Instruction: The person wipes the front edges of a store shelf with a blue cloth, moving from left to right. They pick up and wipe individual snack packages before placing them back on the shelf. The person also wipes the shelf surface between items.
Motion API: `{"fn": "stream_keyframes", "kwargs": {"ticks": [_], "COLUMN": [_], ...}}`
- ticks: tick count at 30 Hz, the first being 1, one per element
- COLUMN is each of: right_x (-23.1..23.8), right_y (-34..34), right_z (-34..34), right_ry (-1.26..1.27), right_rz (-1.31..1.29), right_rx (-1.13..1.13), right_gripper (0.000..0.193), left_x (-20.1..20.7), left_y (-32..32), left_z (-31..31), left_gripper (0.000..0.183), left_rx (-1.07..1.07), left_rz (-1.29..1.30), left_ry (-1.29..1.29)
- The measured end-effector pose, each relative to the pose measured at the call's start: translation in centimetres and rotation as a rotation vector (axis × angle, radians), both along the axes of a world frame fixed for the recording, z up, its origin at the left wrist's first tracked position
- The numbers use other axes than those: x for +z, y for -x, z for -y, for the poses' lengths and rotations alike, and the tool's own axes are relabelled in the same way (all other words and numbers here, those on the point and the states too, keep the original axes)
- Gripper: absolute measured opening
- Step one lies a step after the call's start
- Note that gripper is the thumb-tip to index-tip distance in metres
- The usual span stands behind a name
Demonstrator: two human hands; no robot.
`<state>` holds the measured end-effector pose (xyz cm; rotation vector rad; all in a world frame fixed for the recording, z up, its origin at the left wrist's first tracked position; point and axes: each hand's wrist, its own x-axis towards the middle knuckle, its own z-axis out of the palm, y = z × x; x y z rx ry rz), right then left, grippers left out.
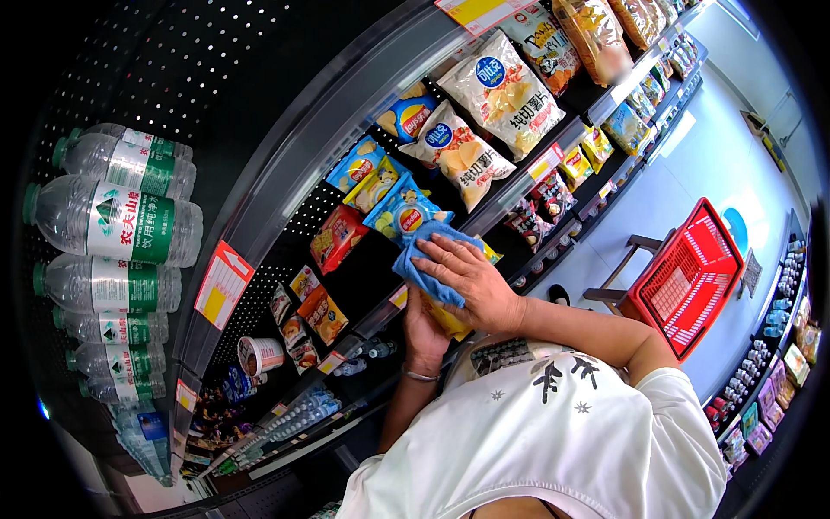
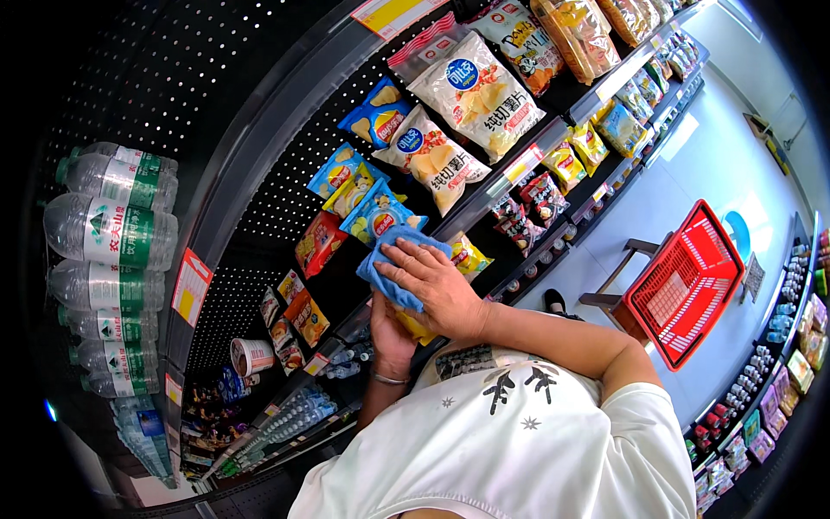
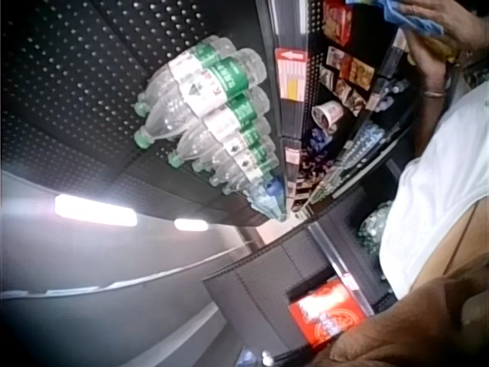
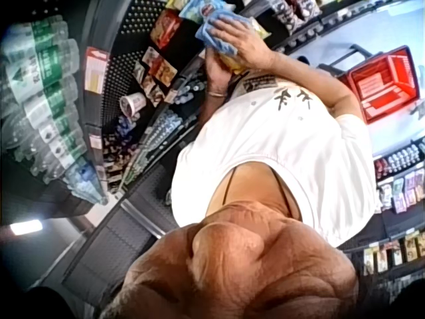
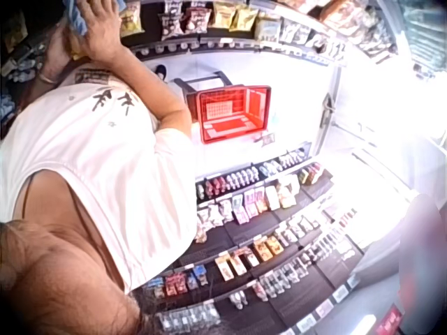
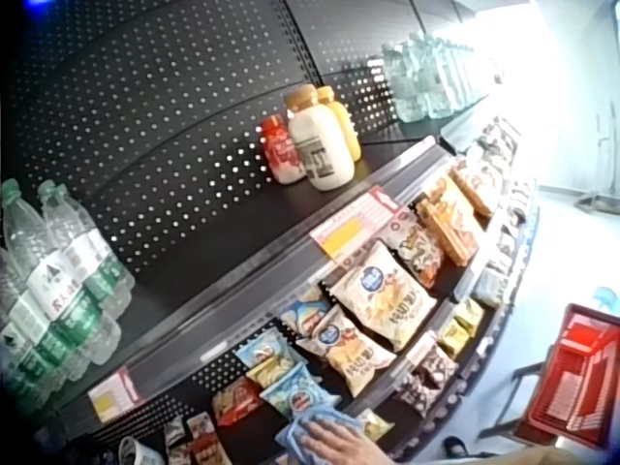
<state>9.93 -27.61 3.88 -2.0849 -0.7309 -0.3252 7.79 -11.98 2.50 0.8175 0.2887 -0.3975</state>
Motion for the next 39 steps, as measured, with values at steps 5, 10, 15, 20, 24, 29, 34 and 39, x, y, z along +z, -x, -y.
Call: {"fn": "stream_keyframes", "kwargs": {"ticks": [5, 10, 15, 20, 24, 29, 34, 39], "right_x": [0.4, 0.3, -0.7, -2.2, -3.1, -2.8, -2.3, -0.4], "right_y": [1.1, 1.1, 0.0, 0.2, 0.2, -0.1, 0.0, 1.0], "right_z": [-0.6, -0.8, -0.8, -0.7, -1.2, -1.2, -1.2, -1.0], "right_ry": [0.019, -0.042, -0.413, -0.777, -0.823, -0.893, -0.638, -0.393], "right_rz": [0.056, 0.037, -0.194, -0.769, -0.801, -0.740, -0.321, -0.138], "right_rx": [0.135, 0.191, 0.144, 0.206, 0.154, 0.058, -0.079, 0.043], "right_gripper": [0.069, 0.071, 0.063, 0.058, 0.055, 0.051, 0.055, 0.067], "left_x": [-1.3, 0.4, 0.9, -0.1, -0.7, 2.3, 2.5, 2.2], "left_y": [-2.2, -3.9, -3.5, -2.5, -2.9, -2.7, -1.6, -1.4], "left_z": [-3.5, -5.1, -4.9, -3.9, -3.9, -2.3, -1.3, -1.3], "left_gripper": [0.070, 0.070, 0.067, 0.069, 0.068, 0.059, 0.065, 0.079], "left_rx": [0.044, 0.331, 0.345, 0.232, 0.251, 0.348, 0.246, 0.185], "left_rz": [0.089, 0.213, 0.214, 0.213, 0.117, 0.372, 0.557, 0.533], "left_ry": [0.172, 0.027, 0.068, 0.059, -0.102, -0.660, -0.929, -0.678]}}
